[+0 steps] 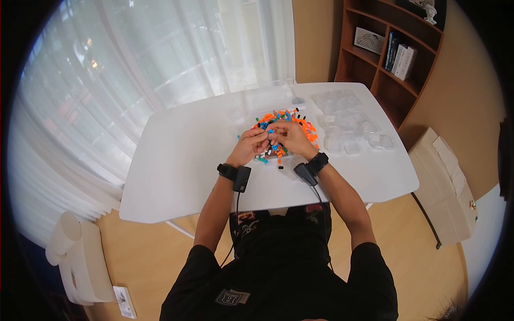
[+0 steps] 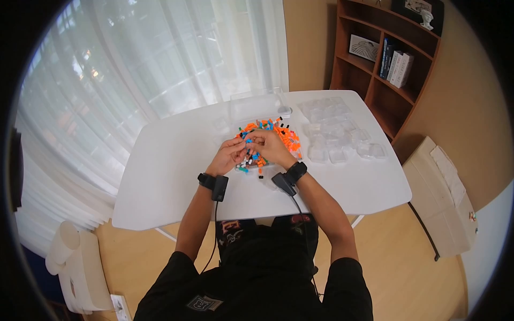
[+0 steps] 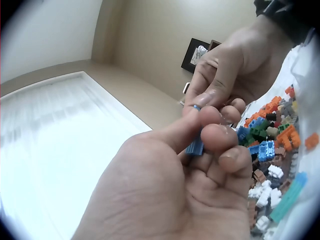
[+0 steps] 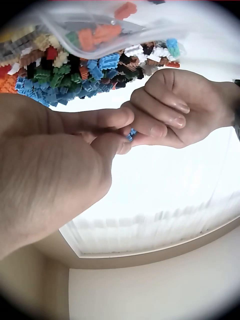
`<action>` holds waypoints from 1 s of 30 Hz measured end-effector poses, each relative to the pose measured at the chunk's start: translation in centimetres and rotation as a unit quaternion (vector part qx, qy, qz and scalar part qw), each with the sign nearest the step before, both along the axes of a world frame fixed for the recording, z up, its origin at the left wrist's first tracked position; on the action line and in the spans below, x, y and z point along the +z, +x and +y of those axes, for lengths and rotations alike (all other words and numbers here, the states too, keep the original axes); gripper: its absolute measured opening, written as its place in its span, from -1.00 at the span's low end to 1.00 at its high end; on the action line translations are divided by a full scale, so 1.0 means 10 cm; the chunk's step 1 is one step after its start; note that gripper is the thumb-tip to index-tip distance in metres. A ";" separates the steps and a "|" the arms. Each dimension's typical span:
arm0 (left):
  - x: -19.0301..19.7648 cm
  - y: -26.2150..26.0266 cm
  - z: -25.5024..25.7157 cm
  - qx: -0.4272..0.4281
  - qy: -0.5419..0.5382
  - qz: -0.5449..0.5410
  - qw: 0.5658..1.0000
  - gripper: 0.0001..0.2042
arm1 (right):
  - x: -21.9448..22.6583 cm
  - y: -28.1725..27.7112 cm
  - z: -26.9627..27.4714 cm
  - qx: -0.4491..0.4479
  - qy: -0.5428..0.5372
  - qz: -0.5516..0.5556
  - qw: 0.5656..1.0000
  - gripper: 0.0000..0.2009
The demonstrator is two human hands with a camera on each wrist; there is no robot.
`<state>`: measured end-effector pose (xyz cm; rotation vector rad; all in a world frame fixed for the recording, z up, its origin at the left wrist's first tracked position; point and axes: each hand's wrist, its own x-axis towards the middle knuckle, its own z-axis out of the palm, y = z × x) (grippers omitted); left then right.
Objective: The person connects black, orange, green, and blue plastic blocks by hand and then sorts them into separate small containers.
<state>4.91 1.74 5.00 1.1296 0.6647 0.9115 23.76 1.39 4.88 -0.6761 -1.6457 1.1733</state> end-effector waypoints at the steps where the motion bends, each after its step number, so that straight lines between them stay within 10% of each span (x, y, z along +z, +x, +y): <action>1: -0.02 0.00 0.00 0.008 -0.001 0.002 1.000 -0.86 | -0.02 0.01 0.01 0.004 0.004 -0.004 1.000 -0.83; 30: -0.05 0.00 0.02 0.001 0.028 0.058 0.998 -0.75 | -0.01 -0.02 -0.01 -0.032 0.040 -0.033 0.998 -0.79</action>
